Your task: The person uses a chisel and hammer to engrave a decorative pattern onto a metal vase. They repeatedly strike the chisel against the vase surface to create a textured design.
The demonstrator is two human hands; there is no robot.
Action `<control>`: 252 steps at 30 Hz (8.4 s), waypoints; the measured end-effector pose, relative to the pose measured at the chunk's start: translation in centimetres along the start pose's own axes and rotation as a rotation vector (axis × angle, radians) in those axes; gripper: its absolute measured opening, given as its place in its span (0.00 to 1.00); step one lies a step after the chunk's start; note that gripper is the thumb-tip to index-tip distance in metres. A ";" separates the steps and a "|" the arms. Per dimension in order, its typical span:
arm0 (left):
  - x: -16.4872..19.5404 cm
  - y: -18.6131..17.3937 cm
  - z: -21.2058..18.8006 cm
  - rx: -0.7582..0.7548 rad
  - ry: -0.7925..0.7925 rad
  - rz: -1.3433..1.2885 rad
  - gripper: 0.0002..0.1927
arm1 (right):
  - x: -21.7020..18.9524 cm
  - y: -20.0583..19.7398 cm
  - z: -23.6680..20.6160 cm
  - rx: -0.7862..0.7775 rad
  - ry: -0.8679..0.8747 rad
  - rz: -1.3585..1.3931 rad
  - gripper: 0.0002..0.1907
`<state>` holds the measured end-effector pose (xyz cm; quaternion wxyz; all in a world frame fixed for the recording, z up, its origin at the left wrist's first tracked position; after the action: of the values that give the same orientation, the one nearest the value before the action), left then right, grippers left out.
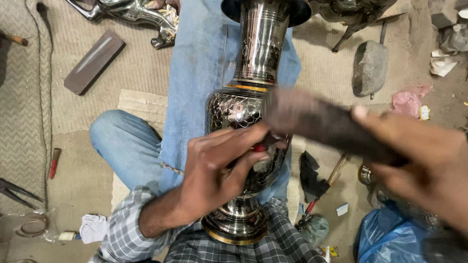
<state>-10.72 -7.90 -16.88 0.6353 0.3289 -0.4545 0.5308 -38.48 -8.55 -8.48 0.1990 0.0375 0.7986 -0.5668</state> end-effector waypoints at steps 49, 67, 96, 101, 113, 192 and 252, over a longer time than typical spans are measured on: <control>0.6 5.4 4.8 -1.132 0.329 -0.381 0.28 | 0.9 11.8 -14.4 0.699 0.002 0.035 0.30; 0.5 6.3 6.5 -1.312 0.326 -0.354 0.30 | 2.5 11.2 -15.6 0.898 0.416 0.300 0.19; -1.4 -0.6 0.9 -0.013 0.018 -0.050 0.20 | 0.7 -0.9 1.5 0.049 -0.179 -0.138 0.46; -2.4 -0.9 -1.3 0.268 -0.142 -0.229 0.19 | -2.6 -2.9 7.3 -0.226 -0.103 -0.177 0.51; -3.8 -1.2 -1.9 0.494 -0.147 -0.413 0.20 | -8.2 -2.1 10.9 -0.337 -0.301 -0.570 0.51; -2.1 -1.3 2.8 0.051 -0.107 -0.077 0.18 | -3.1 -3.7 9.1 -0.319 0.150 -0.237 0.54; -1.4 -1.0 3.3 0.055 -0.016 0.023 0.21 | 2.3 -1.8 5.1 -0.221 0.148 -0.117 0.52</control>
<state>-10.54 -11.60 -16.86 0.6160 0.3455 -0.4485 0.5478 -39.73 -14.24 -9.11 0.1090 0.0105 0.8694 -0.4819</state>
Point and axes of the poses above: each hand's wrist, its own z-axis towards the middle knuckle, its own y-axis out of the palm, x = y × z, the point moved 7 cm from there along z, towards the middle knuckle, and after that the axes turned 1 degree about y, right-handed, at the moved point
